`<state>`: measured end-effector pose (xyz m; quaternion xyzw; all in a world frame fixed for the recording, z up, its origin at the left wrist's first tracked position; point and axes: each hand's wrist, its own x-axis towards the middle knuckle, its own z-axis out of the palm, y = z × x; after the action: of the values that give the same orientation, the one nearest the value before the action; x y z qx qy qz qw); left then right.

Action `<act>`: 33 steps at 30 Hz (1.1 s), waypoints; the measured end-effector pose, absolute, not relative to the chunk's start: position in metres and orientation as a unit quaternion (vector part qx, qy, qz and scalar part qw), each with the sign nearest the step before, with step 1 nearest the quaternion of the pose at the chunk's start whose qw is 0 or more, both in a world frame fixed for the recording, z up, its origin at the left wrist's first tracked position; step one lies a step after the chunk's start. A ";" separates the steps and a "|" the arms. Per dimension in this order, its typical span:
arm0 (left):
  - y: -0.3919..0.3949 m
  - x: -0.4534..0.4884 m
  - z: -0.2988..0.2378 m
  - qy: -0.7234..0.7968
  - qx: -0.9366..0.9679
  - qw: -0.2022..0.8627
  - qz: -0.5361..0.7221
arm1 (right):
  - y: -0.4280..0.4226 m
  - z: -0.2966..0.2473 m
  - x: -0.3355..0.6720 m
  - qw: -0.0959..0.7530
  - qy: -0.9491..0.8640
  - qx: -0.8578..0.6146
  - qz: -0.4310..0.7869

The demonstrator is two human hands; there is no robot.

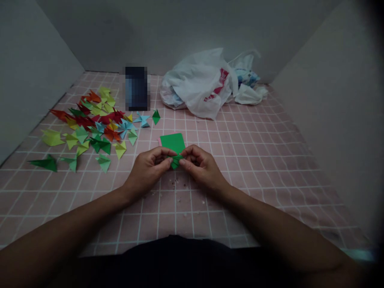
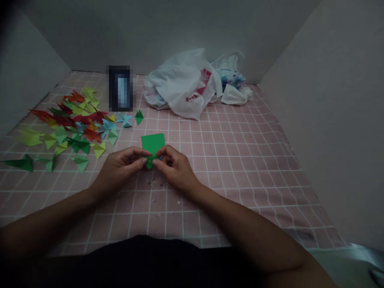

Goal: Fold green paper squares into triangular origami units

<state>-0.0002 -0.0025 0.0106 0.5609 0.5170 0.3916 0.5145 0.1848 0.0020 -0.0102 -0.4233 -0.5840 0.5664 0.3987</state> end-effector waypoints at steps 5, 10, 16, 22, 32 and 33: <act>-0.001 -0.001 0.010 0.516 0.529 0.545 0.397 | -0.001 -0.010 0.184 0.380 -0.641 -0.423 0.516; 0.000 -0.001 0.013 0.507 0.501 0.580 0.394 | -0.001 -0.012 0.185 0.383 -0.654 -0.426 0.494; 0.000 -0.002 0.014 0.513 0.477 0.602 0.384 | -0.001 -0.012 0.187 0.409 -0.725 -0.387 0.397; 0.001 -0.004 0.012 0.496 0.463 0.625 0.385 | 0.002 -0.012 0.190 0.401 -0.753 -0.391 0.347; 0.002 -0.002 0.010 0.469 0.512 0.614 0.374 | 0.001 -0.009 0.189 0.416 -0.734 -0.414 0.342; 0.001 -0.001 0.010 0.467 0.524 0.606 0.375 | 0.001 -0.008 0.189 0.417 -0.729 -0.420 0.344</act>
<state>-0.0013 0.0015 0.0097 0.5239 0.4666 0.3748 0.6061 0.1887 0.0008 -0.0084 -0.4202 -0.7291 0.3437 0.4169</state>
